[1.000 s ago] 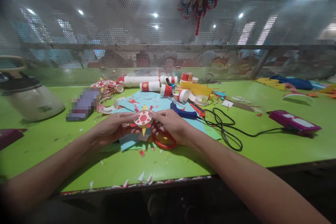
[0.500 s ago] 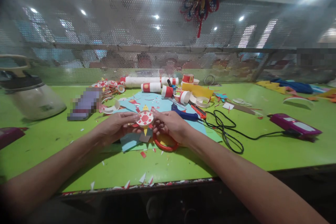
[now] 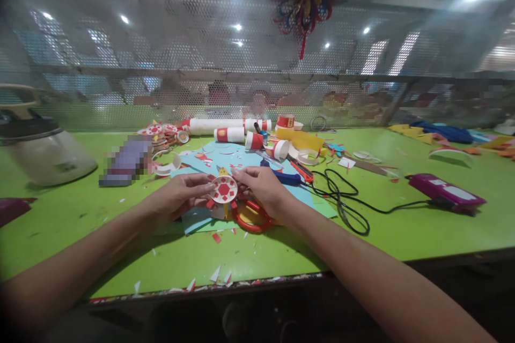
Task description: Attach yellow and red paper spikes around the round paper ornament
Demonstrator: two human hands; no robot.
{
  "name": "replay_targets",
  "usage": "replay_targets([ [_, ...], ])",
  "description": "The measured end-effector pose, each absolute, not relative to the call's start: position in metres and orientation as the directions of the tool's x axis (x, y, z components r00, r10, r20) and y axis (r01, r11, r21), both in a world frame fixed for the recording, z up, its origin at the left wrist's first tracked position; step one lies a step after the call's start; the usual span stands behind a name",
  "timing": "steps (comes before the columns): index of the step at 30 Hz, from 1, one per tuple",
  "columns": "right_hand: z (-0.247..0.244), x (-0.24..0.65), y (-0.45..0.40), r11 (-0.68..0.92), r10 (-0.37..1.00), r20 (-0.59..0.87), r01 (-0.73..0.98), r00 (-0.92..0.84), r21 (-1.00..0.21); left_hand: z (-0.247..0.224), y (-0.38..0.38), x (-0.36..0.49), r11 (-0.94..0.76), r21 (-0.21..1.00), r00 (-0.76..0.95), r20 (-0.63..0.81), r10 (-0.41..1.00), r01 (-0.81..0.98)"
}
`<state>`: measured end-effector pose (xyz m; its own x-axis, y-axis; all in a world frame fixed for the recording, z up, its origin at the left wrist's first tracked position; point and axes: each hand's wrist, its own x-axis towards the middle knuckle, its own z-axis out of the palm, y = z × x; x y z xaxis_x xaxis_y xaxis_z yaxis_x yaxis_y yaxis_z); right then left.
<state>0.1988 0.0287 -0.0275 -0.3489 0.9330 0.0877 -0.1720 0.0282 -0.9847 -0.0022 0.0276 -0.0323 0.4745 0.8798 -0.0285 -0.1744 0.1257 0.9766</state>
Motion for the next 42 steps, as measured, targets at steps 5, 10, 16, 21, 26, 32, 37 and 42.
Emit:
replay_targets([
  [5, -0.025, 0.2, 0.027, -0.038, 0.928, 0.056, -0.244, -0.368, -0.969, -0.031, 0.026, -0.001, 0.135, 0.975, 0.483, -0.034, 0.875, -0.176],
  [10, -0.023, 0.199, 0.027, -0.095, 0.928, 0.018, -0.28, -0.373, -0.955, -0.032, 0.027, -0.001, 0.144, 0.973, 0.488, -0.039, 0.872, -0.18],
  [16, -0.026, 0.202, 0.03, -0.072, 0.914, 0.061, -0.309, -0.402, -0.948, -0.03, 0.028, -0.002, 0.136, 0.972, 0.476, -0.029, 0.879, -0.191],
  [21, -0.024, 0.2, 0.029, -0.056, 0.94, 0.039, -0.267, -0.339, -0.962, -0.031, 0.03, -0.003, 0.137, 0.972, 0.456, -0.036, 0.889, -0.19],
  [26, -0.019, 0.195, 0.024, 0.043, 0.951, 0.08, -0.129, -0.3, -0.991, -0.031, 0.028, -0.002, 0.139, 0.972, 0.447, -0.041, 0.894, -0.19],
  [32, -0.018, 0.194, 0.019, 0.106, 0.958, 0.112, -0.034, -0.266, -0.994, -0.029, 0.025, -0.001, 0.144, 0.97, 0.468, -0.036, 0.883, -0.196],
  [37, -0.024, 0.197, 0.024, 0.011, 0.947, 0.051, -0.124, -0.317, -0.992, -0.03, 0.026, -0.001, 0.138, 0.97, 0.469, -0.028, 0.883, -0.202],
  [42, -0.025, 0.197, 0.024, -0.044, 0.936, 0.032, -0.208, -0.349, -0.977, -0.031, 0.026, -0.001, 0.138, 0.971, 0.474, -0.03, 0.88, -0.195],
])
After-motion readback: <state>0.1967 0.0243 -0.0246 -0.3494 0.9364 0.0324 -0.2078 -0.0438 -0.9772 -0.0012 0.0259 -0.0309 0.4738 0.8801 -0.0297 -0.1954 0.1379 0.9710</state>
